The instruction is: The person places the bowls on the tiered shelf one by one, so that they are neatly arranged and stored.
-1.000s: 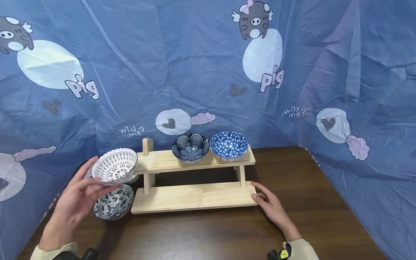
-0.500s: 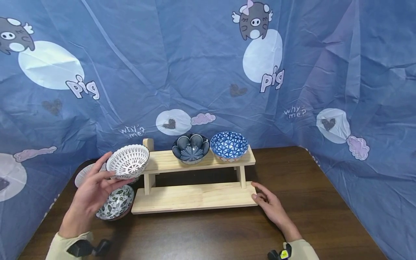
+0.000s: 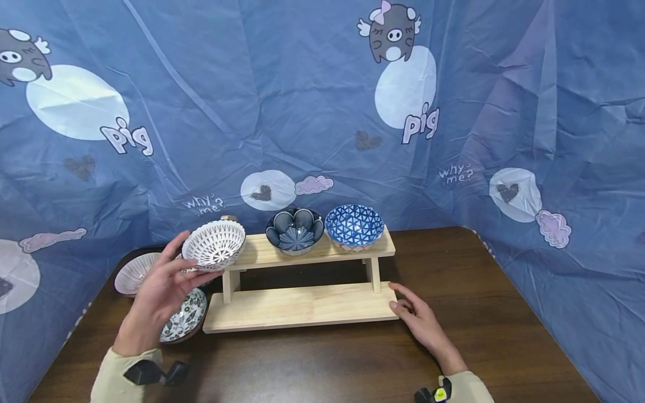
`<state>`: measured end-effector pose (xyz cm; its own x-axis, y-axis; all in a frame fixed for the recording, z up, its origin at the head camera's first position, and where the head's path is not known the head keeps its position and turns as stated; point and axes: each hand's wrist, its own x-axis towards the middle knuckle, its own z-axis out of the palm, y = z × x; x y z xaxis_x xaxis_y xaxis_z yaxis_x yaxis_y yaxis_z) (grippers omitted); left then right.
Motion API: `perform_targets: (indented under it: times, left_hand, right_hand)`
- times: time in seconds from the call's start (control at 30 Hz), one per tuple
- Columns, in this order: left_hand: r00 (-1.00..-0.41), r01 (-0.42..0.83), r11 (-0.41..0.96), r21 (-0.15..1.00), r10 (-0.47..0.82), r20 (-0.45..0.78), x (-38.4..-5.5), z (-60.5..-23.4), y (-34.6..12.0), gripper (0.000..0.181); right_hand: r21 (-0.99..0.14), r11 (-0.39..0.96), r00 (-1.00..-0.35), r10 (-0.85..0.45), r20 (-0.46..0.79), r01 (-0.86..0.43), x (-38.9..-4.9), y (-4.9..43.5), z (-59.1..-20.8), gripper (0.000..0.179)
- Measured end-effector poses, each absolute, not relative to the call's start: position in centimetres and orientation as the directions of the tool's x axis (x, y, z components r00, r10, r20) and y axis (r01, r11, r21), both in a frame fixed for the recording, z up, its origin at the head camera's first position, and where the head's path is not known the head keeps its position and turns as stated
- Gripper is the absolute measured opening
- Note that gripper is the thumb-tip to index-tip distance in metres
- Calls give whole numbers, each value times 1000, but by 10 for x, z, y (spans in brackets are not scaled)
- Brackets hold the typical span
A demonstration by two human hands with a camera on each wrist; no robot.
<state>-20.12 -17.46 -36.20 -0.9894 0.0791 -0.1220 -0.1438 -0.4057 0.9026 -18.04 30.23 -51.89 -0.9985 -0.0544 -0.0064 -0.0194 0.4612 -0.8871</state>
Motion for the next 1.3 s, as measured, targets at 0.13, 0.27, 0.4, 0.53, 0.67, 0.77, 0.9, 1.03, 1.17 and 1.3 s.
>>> perform_targets:
  times: [0.13, 0.27, 0.4, 0.53, 0.67, 0.77, 0.9, 1.03, 1.17, 1.3]
  left_hand:
    - [-988, -155, -398, 904, 70, -138, -205, -364, -170, 74]
    - [-988, -157, -404, 901, 76, -137, -207, -364, -165, 74]
    - [-987, -156, -418, 895, 85, -133, -210, -364, -161, 76]
    - [-986, -162, -431, 888, 93, -135, -212, -364, -157, 77]
    - [-986, -165, -433, 886, 98, -135, -214, -364, -154, 78]
    - [-987, -159, -429, 889, 102, -127, -215, -365, -152, 78]
    - [-988, -153, -436, 887, 99, -122, -216, -365, -150, 79]
    - [-989, -143, -439, 887, 98, -111, -218, -366, -149, 80]
    - [-990, -135, -436, 890, 97, -103, -218, -367, -147, 80]
    - [-990, -134, -432, 892, 95, -102, -219, -368, -147, 79]
  right_hand:
    - [-890, 455, -998, -56, -3, -23, -180, 302, -520, 51]
    - [-893, 450, -998, -56, -6, -19, -180, 302, -520, 51]
    - [-892, 452, -998, -56, -4, -22, -180, 303, -520, 51]
    - [-891, 453, -998, -58, -3, -24, -180, 303, -520, 51]
    - [-891, 454, -998, -61, 0, -28, -180, 303, -520, 51]
    - [-891, 452, -998, -67, 10, -40, -180, 303, -520, 51]
    - [-894, 447, -997, -70, 13, -43, -180, 303, -520, 51]
    - [-897, 441, -998, -68, 3, -33, -181, 303, -520, 52]
    - [-898, 438, -997, -73, 1, -33, -181, 303, -519, 52]
    - [-899, 436, -997, -78, 9, -42, -180, 303, -520, 52]
